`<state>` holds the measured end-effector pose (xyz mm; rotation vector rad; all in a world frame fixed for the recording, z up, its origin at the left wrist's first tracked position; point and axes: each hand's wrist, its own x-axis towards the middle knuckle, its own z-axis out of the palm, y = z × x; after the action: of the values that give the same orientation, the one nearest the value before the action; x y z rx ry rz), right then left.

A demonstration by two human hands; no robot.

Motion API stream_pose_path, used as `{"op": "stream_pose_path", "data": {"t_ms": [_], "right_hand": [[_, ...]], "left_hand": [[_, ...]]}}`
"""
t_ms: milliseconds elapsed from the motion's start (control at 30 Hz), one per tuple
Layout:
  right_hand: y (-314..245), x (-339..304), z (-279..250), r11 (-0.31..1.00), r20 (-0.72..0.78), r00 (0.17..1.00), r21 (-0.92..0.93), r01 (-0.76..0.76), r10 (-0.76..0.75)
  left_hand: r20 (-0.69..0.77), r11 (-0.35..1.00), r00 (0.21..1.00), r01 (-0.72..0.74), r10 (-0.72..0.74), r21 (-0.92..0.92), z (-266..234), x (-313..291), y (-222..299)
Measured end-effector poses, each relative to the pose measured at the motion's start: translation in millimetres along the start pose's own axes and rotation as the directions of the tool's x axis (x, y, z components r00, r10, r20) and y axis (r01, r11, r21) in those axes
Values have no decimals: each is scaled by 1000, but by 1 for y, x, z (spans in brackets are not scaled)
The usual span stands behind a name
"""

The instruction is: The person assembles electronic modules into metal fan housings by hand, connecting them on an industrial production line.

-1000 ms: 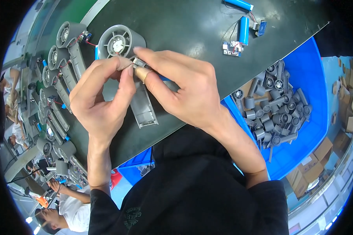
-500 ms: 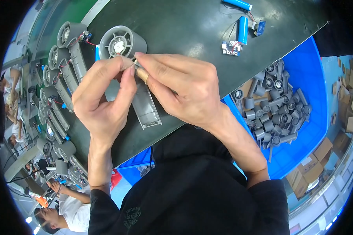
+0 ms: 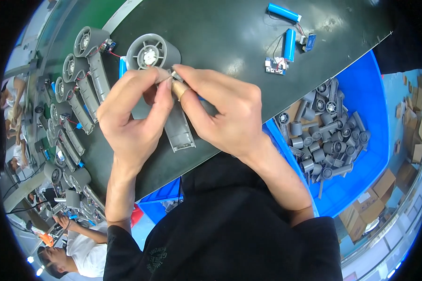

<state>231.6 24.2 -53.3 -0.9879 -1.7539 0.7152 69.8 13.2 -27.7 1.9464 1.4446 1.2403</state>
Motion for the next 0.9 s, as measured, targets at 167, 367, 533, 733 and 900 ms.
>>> {"op": "stream_pose_path", "data": {"t_ms": [167,367,533,733,900], "right_hand": [[-2,4,-6,968,109,973,129,-216,203],[-2,2,-9,753,230,863,422,-505,450],[-5,1,-7,727,207,856,458,-513,473],[-22,-4,-12,821,43,948,487,-297,316],[-34,-6,-20,839,-62,992,541,-58,109]], "left_hand": [[-48,997,997,-65,67,41,-8,-3,2],[-11,996,999,41,-40,77,-23,10,-14],[41,981,980,194,-193,-21,-22,9,-20],[-162,987,976,-133,147,94,-32,6,13],[-185,961,950,-223,252,166,-45,4,47]]}}
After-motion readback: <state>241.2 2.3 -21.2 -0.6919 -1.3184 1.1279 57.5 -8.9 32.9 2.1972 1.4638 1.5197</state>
